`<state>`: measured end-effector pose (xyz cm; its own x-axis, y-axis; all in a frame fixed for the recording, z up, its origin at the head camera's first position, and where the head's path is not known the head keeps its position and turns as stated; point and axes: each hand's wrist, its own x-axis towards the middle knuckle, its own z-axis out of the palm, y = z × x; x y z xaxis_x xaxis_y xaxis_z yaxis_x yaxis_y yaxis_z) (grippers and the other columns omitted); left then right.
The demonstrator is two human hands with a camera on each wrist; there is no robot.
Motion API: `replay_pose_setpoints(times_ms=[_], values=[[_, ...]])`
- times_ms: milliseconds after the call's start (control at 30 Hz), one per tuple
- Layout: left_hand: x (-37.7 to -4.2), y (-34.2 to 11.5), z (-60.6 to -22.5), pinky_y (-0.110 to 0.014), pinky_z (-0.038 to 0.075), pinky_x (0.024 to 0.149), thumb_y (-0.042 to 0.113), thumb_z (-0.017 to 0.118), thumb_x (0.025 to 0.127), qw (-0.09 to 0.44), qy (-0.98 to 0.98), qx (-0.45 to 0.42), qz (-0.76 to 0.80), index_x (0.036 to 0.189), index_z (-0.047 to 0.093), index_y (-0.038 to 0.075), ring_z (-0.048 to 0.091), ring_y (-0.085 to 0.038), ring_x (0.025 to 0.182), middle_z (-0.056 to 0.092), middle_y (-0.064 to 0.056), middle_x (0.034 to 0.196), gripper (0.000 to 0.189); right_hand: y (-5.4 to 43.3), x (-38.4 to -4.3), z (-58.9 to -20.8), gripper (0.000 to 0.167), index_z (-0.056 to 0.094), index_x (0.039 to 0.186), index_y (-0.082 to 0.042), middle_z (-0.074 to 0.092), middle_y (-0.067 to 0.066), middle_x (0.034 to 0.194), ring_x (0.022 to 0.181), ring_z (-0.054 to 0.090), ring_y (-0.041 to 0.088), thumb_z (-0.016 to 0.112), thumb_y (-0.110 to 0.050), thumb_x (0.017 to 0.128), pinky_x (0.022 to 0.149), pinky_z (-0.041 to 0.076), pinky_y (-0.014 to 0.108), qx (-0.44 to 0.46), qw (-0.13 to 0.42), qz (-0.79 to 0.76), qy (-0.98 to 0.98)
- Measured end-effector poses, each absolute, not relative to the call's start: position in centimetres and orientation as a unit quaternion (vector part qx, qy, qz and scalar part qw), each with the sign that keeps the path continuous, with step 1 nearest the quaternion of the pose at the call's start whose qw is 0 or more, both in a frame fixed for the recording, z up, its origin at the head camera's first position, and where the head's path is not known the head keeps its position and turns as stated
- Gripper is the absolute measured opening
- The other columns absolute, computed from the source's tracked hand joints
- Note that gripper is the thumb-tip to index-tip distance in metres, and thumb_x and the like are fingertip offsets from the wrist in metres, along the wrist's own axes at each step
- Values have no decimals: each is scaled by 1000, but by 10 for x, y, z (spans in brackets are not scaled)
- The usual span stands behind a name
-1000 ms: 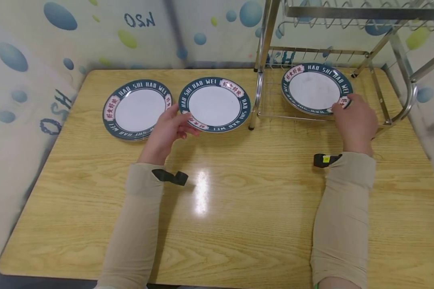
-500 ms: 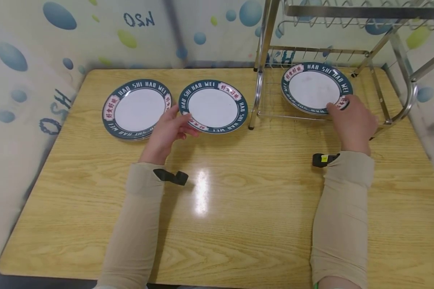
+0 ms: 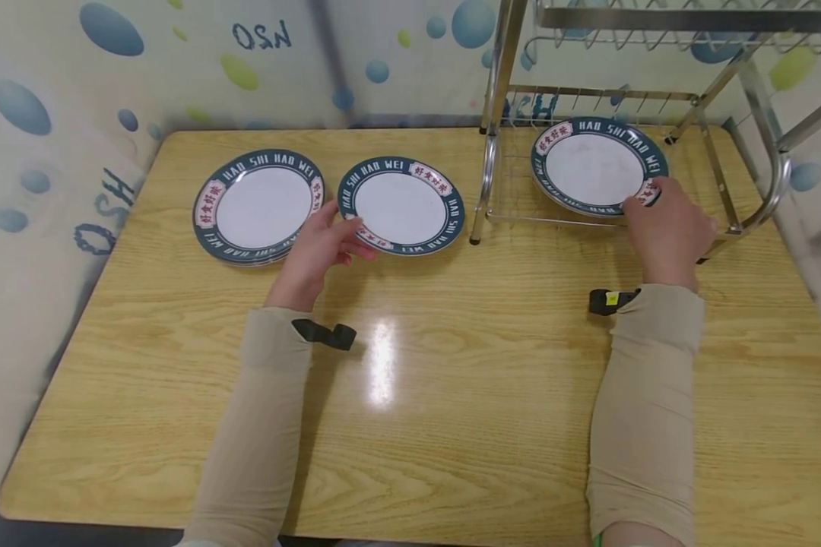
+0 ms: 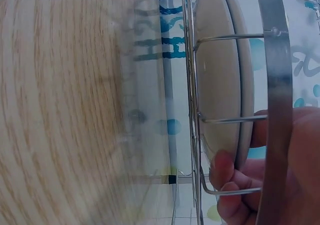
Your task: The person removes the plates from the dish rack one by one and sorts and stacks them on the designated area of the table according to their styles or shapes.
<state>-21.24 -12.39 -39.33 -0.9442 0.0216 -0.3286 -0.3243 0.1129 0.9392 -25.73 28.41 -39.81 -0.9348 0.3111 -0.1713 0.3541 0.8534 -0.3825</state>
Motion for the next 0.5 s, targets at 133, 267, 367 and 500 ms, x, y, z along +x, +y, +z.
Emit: replay_pose_setpoints(times_ms=[133, 267, 367, 500], values=[[-209, -123, -388, -31, 34, 59, 19, 45, 94, 137, 738, -107, 652, 129, 42, 19, 66, -22, 74, 68, -9, 81, 36, 283, -257, -396, 62, 25, 139, -3, 34, 26, 134, 112, 33, 52, 34, -39, 90, 79, 19, 59, 169, 51, -212, 961], [-206, -121, -380, -32, 34, 60, 19, 45, 94, 144, 742, -116, 645, 129, 41, 17, 65, -24, 78, 68, -11, 83, 36, 284, -256, -396, 60, 25, 139, -3, 33, 25, 135, 114, 31, 52, 34, -36, 90, 81, 18, 59, 168, 49, -217, 960], [-205, -120, -379, -31, 33, 60, 19, 46, 93, 147, 743, -120, 642, 129, 41, 16, 65, -26, 79, 68, -12, 84, 36, 284, -257, -397, 59, 25, 139, -3, 33, 25, 135, 114, 31, 52, 33, -34, 90, 82, 18, 60, 167, 46, -215, 961], [-205, -122, -381, -32, 35, 62, 20, 45, 94, 149, 746, -115, 639, 130, 40, 16, 65, -26, 80, 67, -12, 85, 37, 285, -257, -398, 58, 26, 139, -3, 35, 26, 133, 113, 32, 52, 33, -33, 90, 82, 18, 60, 163, 41, -212, 963]])
